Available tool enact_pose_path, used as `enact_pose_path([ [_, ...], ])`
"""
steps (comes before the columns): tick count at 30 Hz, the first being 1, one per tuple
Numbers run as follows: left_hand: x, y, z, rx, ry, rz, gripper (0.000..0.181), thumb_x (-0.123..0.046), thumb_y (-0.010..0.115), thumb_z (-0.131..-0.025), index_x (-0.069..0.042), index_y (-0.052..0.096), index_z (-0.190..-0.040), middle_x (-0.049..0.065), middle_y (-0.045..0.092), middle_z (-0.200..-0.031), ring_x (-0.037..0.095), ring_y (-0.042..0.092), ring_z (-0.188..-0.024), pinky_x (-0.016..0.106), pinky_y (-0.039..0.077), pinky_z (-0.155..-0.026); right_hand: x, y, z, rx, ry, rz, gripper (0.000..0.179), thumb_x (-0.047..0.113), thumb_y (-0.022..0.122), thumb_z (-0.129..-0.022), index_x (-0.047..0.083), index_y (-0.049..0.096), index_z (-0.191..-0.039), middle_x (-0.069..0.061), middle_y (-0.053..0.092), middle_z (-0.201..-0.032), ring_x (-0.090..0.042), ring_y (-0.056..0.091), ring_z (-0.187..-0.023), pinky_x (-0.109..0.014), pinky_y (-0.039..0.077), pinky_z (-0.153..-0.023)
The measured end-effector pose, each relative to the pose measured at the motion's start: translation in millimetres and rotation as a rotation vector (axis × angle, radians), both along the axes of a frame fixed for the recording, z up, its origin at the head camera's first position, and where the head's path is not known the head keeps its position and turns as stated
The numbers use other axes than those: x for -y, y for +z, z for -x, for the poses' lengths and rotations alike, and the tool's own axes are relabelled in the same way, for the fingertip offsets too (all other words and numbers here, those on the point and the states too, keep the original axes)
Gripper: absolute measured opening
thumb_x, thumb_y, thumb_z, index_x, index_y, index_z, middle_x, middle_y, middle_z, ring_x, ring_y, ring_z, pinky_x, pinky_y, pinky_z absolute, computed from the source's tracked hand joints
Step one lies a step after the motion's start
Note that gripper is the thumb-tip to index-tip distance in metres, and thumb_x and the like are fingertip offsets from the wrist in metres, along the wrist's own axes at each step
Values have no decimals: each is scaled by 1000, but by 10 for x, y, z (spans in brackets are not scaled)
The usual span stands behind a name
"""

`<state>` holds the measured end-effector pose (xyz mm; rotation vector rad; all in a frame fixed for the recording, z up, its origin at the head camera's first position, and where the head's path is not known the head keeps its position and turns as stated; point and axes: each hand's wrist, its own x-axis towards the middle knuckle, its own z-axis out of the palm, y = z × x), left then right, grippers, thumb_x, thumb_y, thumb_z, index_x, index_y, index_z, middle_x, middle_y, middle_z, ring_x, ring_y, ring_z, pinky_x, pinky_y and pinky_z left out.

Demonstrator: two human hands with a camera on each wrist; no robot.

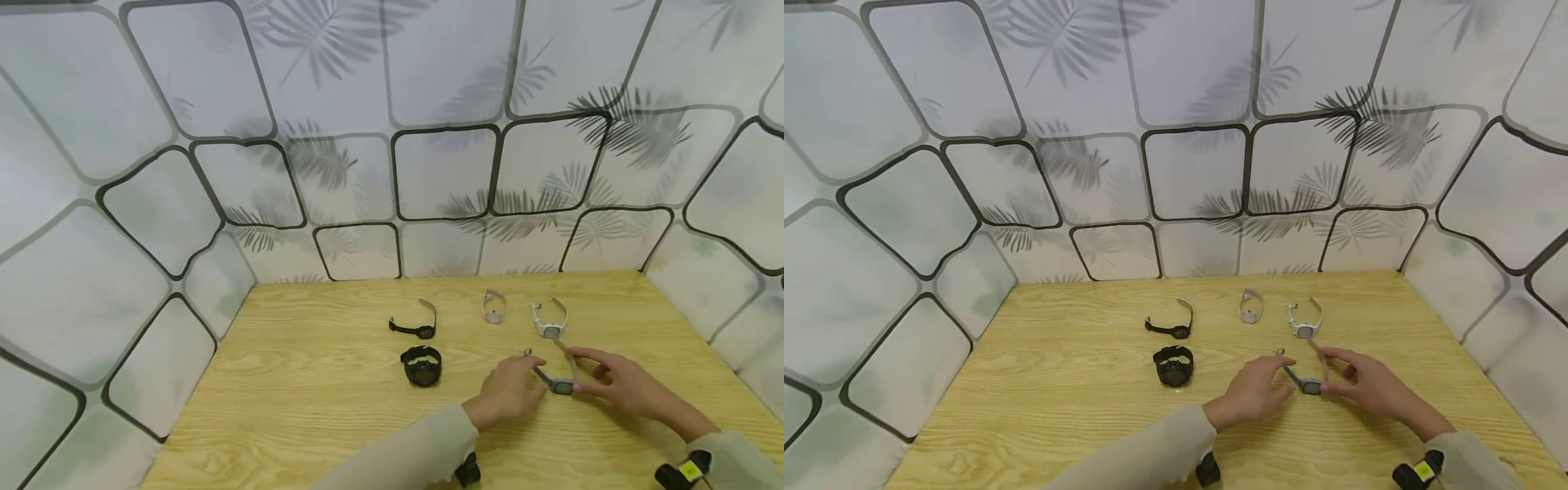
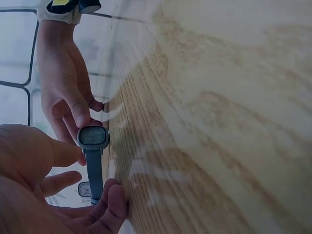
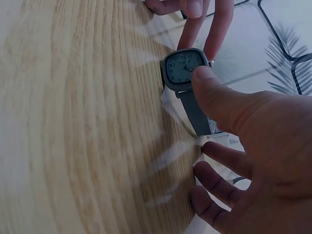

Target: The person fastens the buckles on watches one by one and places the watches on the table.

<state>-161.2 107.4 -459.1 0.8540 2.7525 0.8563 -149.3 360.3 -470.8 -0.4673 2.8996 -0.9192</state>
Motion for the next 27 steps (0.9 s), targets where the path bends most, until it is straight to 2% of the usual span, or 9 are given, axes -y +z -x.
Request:
enact_pose_path([
  [4,-21,-23,72,-49,-70,55,37,-32,66,-102,-25,64,-138,-10,62,-138,7,58,-126,21,51,-95,-20,-1,10,-5,18,-43,68,34,82,-89,1,57,-143,-19,68,-123,-20,65,-94,-38,54,-74],
  [8,-44,-22,145,-40,-99,72,38,-32,68,-101,-23,65,-137,-9,61,-141,8,57,-128,21,52,-94,-23,-9,16,-14,38,-47,67,35,82,-89,3,59,-143,-11,69,-120,-14,61,-93,-33,51,-74],
  [12,-79,-26,192,-26,-71,74,33,-32,74,-97,-24,71,-129,-12,65,-133,6,62,-120,20,53,-88,-20,-30,21,-47,49,-30,65,34,83,-88,3,61,-141,-13,68,-125,-13,62,-95,-32,53,-75],
  [18,-138,-47,216,-18,-37,74,25,-33,79,-93,-26,76,-118,-17,70,-121,1,65,-104,18,52,-76,-24,-59,15,-78,56,-7,63,32,84,-87,3,63,-139,-17,66,-133,-20,65,-99,-33,55,-78],
  [24,-159,-81,232,-6,-8,63,17,-35,79,-93,-26,77,-107,-16,71,-110,-3,57,-79,16,45,-63,-13,-75,6,-89,27,-9,63,33,85,-86,4,63,-138,-17,67,-132,-26,66,-101,-38,55,-82],
  [27,-156,-104,242,-9,4,56,15,-36,80,-92,-27,77,-104,-17,70,-104,-2,52,-72,17,43,-60,-2,-83,-1,-74,5,-11,64,35,85,-86,5,64,-139,-17,67,-132,-28,67,-102,-42,55,-83],
])
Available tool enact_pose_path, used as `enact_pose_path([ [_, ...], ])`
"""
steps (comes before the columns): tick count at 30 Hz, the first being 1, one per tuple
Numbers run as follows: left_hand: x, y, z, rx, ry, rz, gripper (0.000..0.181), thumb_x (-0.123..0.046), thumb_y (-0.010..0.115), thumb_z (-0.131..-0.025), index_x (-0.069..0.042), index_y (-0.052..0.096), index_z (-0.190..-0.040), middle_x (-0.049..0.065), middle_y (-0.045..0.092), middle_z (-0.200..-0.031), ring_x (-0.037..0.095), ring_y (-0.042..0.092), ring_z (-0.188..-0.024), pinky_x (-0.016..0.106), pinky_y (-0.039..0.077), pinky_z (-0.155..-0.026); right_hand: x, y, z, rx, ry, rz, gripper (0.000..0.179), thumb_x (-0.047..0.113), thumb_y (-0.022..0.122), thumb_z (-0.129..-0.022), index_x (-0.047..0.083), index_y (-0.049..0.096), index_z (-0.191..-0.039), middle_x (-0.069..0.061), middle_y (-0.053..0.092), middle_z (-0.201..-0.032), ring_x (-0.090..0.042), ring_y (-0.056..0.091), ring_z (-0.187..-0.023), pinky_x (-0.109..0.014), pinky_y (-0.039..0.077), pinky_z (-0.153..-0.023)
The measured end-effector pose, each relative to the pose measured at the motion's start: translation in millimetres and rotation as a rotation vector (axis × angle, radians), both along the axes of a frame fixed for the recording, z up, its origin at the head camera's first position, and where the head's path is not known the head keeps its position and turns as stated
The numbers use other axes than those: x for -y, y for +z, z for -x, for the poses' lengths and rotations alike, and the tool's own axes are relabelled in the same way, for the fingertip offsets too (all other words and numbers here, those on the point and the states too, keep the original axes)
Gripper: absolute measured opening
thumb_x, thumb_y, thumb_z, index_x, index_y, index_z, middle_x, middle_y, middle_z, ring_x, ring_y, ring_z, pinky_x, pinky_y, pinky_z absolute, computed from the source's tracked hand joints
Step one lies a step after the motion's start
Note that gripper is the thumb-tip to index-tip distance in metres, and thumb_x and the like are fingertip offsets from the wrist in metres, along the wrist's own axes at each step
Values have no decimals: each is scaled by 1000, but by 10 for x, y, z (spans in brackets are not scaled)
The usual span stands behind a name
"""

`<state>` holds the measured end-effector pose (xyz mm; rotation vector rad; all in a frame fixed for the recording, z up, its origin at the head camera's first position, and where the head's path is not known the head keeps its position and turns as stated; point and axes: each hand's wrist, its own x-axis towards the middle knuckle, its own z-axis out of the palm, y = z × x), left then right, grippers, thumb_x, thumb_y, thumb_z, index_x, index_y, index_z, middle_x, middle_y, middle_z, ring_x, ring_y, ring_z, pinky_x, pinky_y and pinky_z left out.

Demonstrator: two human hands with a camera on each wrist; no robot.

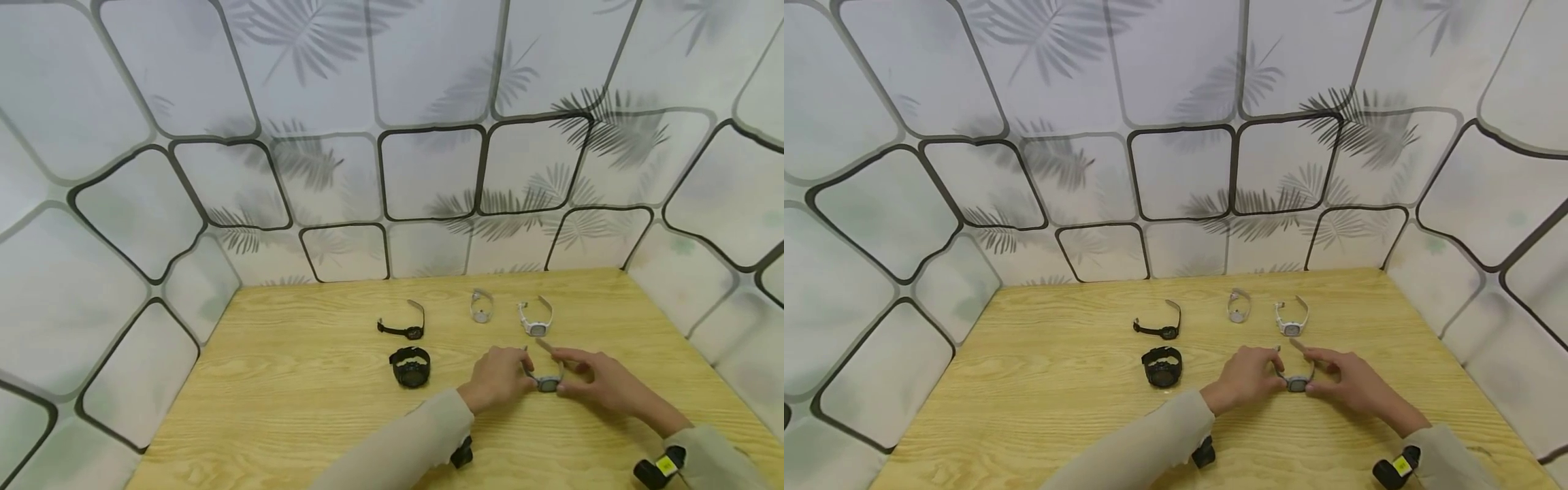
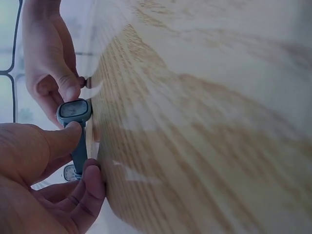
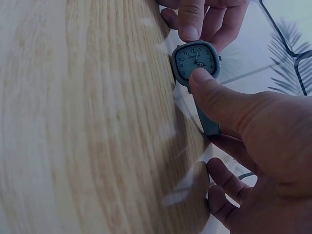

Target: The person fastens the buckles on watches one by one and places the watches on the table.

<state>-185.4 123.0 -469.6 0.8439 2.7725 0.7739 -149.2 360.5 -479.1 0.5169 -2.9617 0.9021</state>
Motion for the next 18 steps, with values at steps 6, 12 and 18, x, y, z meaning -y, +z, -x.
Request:
enact_pose_path([
  [6,21,-36,27,-43,8,-5,14,-39,81,-90,-28,77,-99,-18,71,-107,-3,51,-73,16,42,-60,22,-15,-19,-8,-47,-18,59,35,85,-86,8,67,-136,-14,70,-127,-23,66,-98,-38,55,-80],
  [12,34,-48,47,-58,-7,-18,14,-39,82,-89,-28,77,-98,-18,71,-111,-3,50,-73,15,41,-61,41,-9,-44,-18,-86,-12,52,32,83,-88,9,70,-133,-14,71,-125,-24,68,-97,-38,55,-79],
  [18,63,-83,56,-68,-33,-81,14,-35,82,-90,-24,77,-97,-15,67,-81,1,40,-60,14,35,-55,56,-2,-58,-14,-101,-5,53,32,83,-88,8,69,-134,-12,72,-122,-16,67,-93,-36,55,-76],
])
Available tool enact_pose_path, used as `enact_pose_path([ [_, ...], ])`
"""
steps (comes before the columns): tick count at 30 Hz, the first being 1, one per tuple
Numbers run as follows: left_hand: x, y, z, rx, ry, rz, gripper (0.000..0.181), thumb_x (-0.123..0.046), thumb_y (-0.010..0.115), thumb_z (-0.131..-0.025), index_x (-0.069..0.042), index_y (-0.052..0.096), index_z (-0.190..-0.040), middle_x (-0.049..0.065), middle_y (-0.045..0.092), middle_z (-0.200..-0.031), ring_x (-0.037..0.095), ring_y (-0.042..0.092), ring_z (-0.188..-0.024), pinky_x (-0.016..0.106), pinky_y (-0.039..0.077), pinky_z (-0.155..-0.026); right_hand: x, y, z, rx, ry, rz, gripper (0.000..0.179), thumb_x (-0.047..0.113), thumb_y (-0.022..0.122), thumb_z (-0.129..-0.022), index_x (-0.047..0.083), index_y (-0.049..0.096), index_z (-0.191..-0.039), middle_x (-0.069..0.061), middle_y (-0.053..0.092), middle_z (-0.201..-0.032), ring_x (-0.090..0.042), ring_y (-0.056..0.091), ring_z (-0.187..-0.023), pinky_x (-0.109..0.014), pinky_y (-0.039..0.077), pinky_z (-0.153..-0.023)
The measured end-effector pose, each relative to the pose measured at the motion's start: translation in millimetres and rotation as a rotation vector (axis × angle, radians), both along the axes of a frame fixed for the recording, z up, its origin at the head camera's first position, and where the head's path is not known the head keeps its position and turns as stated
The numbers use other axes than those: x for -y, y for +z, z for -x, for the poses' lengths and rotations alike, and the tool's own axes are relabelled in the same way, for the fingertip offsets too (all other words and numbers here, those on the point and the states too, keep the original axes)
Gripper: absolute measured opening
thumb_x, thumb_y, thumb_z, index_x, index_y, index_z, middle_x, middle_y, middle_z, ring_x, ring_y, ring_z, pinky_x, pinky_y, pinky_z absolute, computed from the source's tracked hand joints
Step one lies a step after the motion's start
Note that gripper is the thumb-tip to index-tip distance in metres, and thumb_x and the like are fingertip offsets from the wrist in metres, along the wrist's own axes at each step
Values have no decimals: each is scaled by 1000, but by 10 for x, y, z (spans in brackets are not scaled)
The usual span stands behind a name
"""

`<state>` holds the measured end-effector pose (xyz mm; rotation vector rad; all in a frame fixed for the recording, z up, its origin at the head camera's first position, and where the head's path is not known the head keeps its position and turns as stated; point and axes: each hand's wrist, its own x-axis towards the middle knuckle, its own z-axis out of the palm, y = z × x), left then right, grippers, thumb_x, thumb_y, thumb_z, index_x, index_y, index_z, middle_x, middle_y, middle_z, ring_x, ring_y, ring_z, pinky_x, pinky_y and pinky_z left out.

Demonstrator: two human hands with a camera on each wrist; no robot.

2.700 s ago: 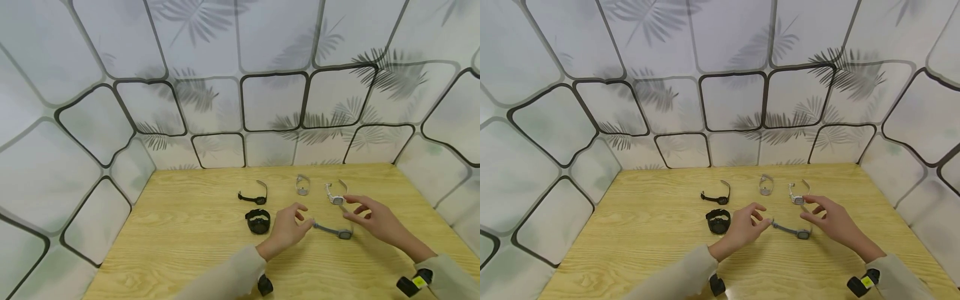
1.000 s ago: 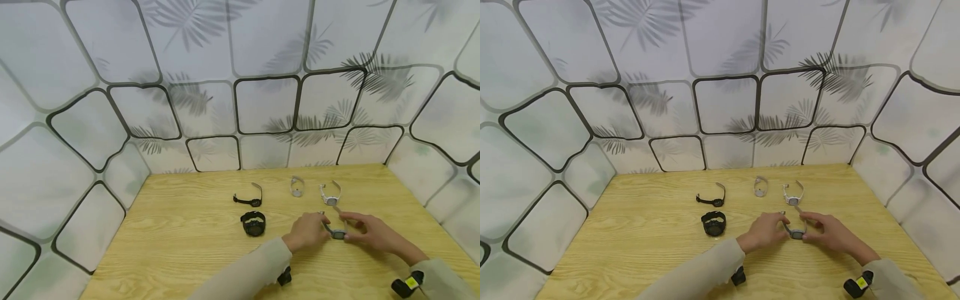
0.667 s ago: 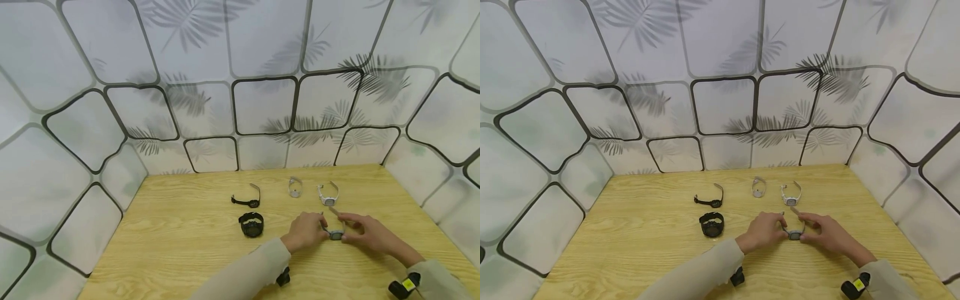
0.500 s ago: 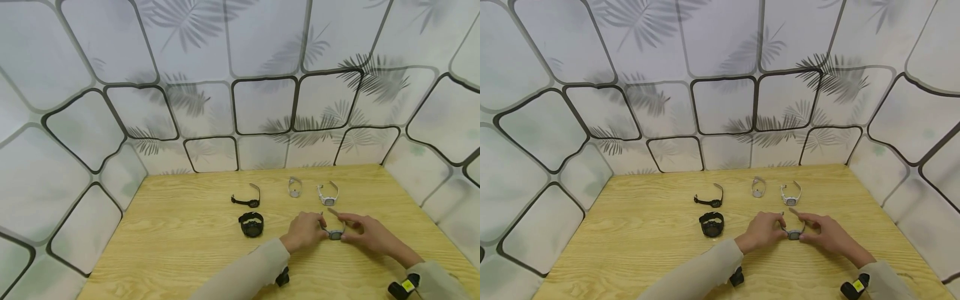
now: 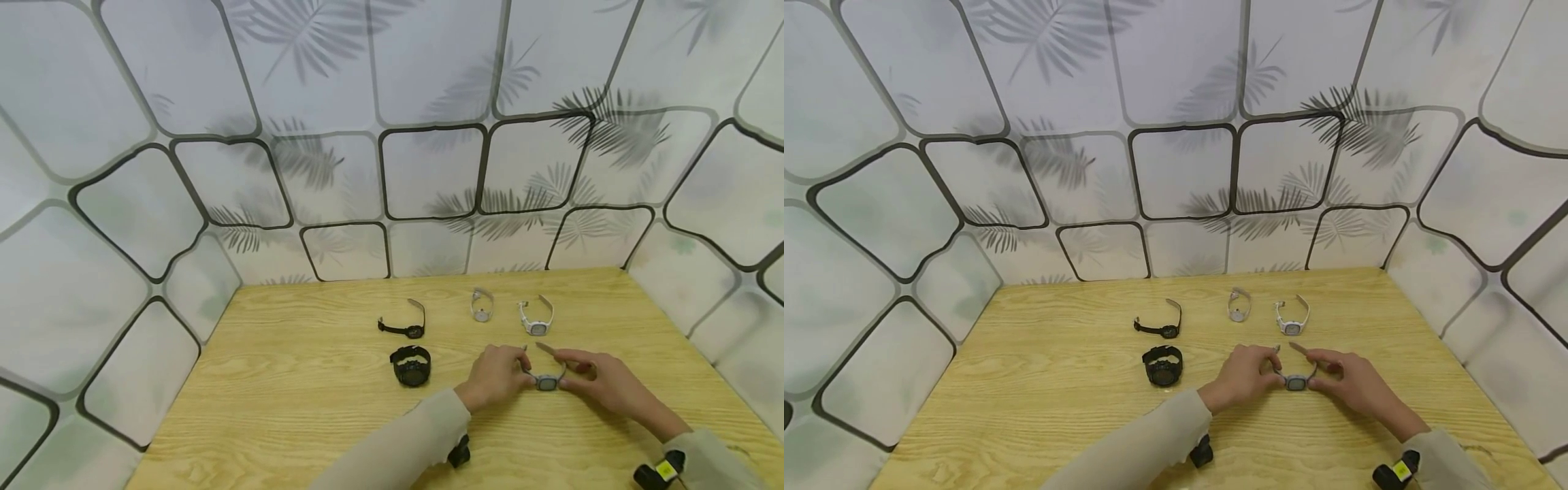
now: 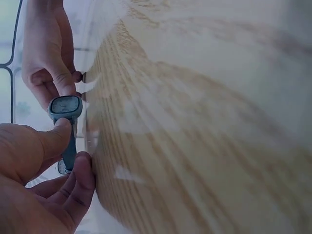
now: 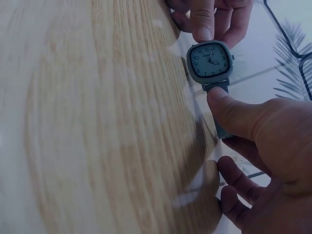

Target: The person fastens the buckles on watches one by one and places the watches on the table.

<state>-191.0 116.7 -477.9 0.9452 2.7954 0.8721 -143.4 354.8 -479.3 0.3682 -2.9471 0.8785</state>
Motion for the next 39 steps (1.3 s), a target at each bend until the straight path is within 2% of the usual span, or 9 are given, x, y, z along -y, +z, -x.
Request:
enact_pose_path([
  [5,33,15,11,18,-27,-132,15,-28,81,-91,-16,77,-99,-14,64,-68,-4,40,-45,11,37,-51,18,17,-6,-26,-9,44,54,26,83,-89,5,67,-135,-10,74,-112,-10,68,-85,-30,56,-70],
  [10,70,33,14,145,-13,-281,14,-19,80,-91,-11,76,-102,-8,67,-62,-6,48,-43,12,40,-44,72,60,-11,-65,-28,94,53,23,81,-90,3,65,-136,-15,74,-114,-14,70,-84,-26,57,-64],
  [14,88,5,15,199,20,-342,13,-16,81,-91,-10,78,-102,-5,77,-100,-4,48,-39,12,39,-43,125,87,-8,-110,-51,86,51,23,81,-91,3,66,-135,-18,72,-120,-13,70,-84,-25,57,-65],
  [18,85,-20,18,212,54,-351,12,-18,82,-90,-10,80,-99,-3,68,-132,0,44,-35,12,40,-42,178,88,1,-165,-57,92,48,21,82,-90,2,68,-132,-20,71,-121,-7,69,-83,-25,57,-65],
  [21,83,-7,20,240,74,-375,10,-17,83,-89,-11,81,-97,-4,68,-131,1,54,-39,13,46,-46,205,87,8,-190,-54,99,48,19,82,-89,1,68,-131,-21,71,-121,-5,70,-82,-25,58,-66],
  [23,87,13,23,246,89,-395,8,-17,83,-89,-11,81,-96,-4,69,-130,3,61,-45,12,51,-59,211,93,12,-193,-59,101,48,19,82,-89,2,68,-131,-21,72,-120,-7,71,-83,-26,58,-66],
  [26,93,38,25,282,107,-452,7,-15,82,-90,-10,81,-96,-3,69,-130,7,69,-54,13,54,-66,215,108,7,-203,-66,106,48,18,82,-90,3,67,-132,-20,73,-117,-12,74,-82,-27,58,-66],
  [32,93,72,17,425,157,-609,8,-7,82,-88,-5,81,-96,-5,70,-129,14,75,-65,18,57,-58,229,119,-7,-206,-83,146,45,16,79,-93,3,66,-134,-15,77,-104,-16,76,-83,-23,57,-66],
  [39,110,102,7,522,173,-725,14,2,80,-87,-1,80,-100,-4,70,-129,19,76,-69,26,61,-61,272,91,-10,-236,-114,213,42,12,78,-93,3,67,-133,-11,78,-98,0,71,-83,-18,56,-66],
])
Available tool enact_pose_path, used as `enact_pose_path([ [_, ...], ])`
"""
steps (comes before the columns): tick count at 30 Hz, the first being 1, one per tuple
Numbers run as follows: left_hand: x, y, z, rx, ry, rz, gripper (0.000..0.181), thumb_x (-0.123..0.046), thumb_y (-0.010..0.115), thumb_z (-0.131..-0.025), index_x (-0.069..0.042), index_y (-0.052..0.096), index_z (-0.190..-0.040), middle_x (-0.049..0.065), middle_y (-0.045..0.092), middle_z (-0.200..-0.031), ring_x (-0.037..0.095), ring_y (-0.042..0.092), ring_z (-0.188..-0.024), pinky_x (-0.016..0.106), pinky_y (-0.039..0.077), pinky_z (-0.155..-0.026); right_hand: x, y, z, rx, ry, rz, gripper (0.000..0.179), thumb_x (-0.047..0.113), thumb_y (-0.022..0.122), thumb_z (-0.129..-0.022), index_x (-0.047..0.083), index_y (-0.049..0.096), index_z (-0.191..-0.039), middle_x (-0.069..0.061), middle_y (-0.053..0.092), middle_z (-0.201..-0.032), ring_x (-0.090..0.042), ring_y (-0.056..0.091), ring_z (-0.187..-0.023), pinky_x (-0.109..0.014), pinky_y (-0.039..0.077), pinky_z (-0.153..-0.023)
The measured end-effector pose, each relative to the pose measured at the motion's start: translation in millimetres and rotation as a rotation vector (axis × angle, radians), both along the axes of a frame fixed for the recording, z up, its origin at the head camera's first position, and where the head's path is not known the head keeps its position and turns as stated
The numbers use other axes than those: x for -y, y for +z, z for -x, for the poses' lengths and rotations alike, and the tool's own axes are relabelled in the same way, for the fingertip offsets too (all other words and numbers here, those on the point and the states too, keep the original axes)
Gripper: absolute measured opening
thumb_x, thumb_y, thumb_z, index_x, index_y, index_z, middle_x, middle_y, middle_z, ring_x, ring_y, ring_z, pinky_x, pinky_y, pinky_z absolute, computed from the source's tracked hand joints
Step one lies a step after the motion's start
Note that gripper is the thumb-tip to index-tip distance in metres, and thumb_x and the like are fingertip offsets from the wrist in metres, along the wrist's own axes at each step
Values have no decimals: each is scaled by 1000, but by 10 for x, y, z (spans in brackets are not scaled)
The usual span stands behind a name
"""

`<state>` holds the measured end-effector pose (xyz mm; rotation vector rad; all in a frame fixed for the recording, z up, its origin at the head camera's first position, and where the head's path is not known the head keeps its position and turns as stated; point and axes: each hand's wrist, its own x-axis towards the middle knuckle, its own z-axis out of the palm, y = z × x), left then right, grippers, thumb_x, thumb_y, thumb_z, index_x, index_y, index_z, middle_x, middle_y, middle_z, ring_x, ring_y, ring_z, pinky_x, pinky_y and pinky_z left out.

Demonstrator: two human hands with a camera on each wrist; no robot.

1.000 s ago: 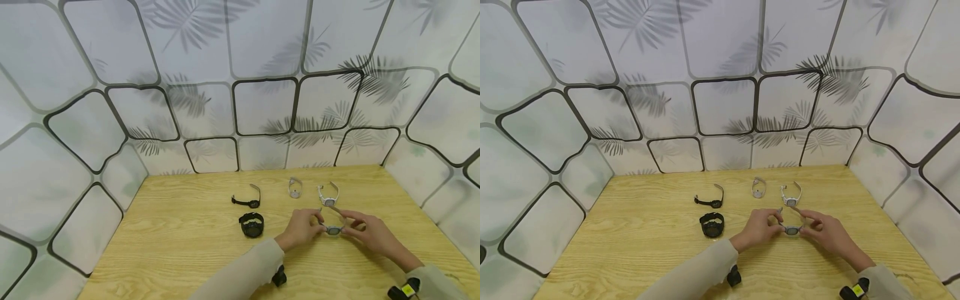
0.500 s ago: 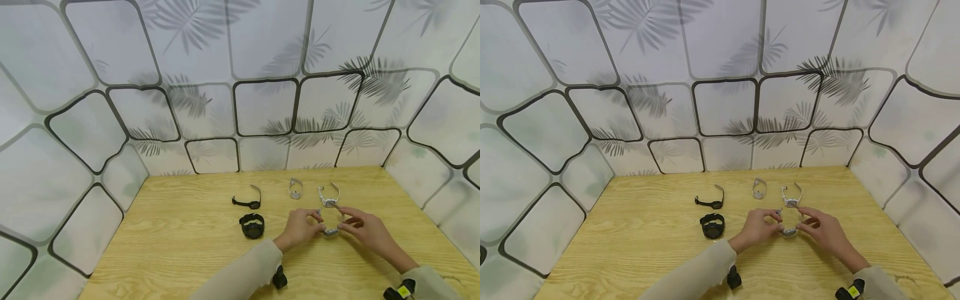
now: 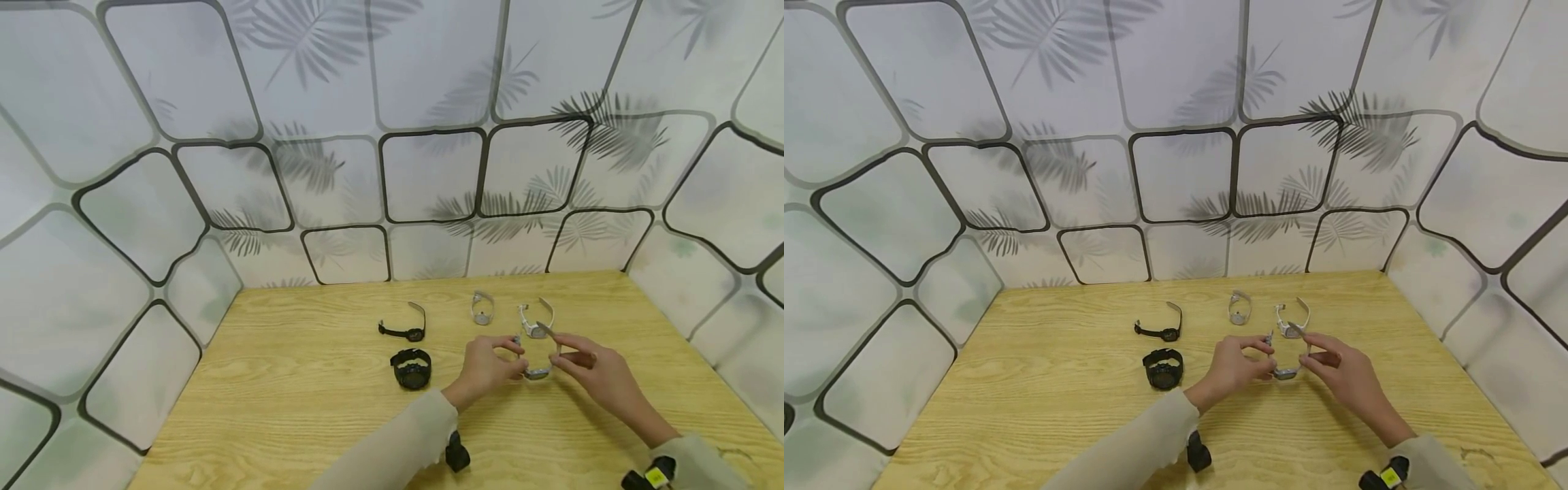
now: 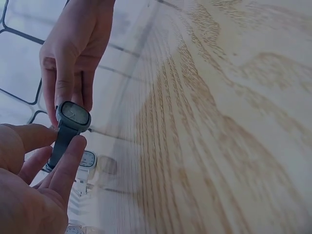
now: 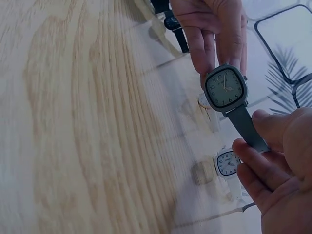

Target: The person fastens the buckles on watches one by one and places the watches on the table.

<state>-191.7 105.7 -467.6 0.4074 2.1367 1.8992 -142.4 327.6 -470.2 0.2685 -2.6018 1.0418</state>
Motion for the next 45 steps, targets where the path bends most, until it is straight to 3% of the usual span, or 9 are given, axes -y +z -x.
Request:
enact_pose_path([
  [7,61,21,-6,16,17,-11,18,1,81,-86,-5,81,-103,-6,70,-128,16,75,-66,29,61,-62,46,7,-8,7,6,75,41,13,76,-95,3,66,-133,-21,74,-113,3,70,-83,-19,56,-64],
  [11,94,30,-1,12,10,-25,19,0,80,-88,-7,80,-106,3,77,-113,17,76,-67,35,63,-67,68,-1,-9,-6,0,97,39,12,75,-95,3,67,-133,-25,70,-120,3,70,-84,-19,57,-64],
  [14,110,32,1,18,10,-40,20,0,80,-88,-7,80,-107,7,78,-100,18,76,-69,36,63,-69,80,-12,-8,-3,-4,106,39,13,75,-96,4,68,-133,-24,70,-119,3,70,-84,-19,57,-65],
  [20,126,30,12,13,32,-65,20,1,81,-87,-5,79,-106,1,75,-107,18,76,-72,30,62,-67,95,-7,-6,15,-11,116,39,16,75,-96,6,68,-134,-24,70,-119,3,70,-85,-19,57,-66],
  [24,126,32,22,4,39,-95,19,3,80,-86,-2,78,-104,6,75,-102,16,75,-73,33,63,-68,111,7,-8,24,-11,124,40,17,75,-97,6,68,-134,-26,69,-121,3,70,-85,-20,57,-65],
  [29,128,27,34,-2,45,-127,21,5,81,-85,-2,78,-105,10,75,-102,14,75,-74,28,62,-64,137,22,-13,35,-13,127,40,19,75,-97,6,67,-135,-25,68,-123,2,70,-86,-21,58,-66],
  [36,158,17,70,-3,22,-210,30,10,79,-84,-8,78,-108,12,75,-101,17,75,-75,30,62,-64,162,28,-18,55,5,152,42,17,74,-97,3,65,-136,-18,76,-107,-7,74,-84,-20,56,-66],
  [42,207,16,77,-15,-16,-208,31,8,79,-85,-10,78,-112,1,75,-100,16,75,-77,30,62,-65,181,38,-27,86,9,166,45,19,74,-98,3,63,-139,-12,78,-99,-15,76,-85,-21,56,-66],
  [45,242,17,66,-26,-37,-192,32,6,79,-86,-12,78,-113,-4,74,-101,14,75,-78,30,62,-66,180,40,-16,109,19,196,46,19,73,-98,3,62,-139,-14,76,-109,-14,76,-88,-22,57,-68],
])
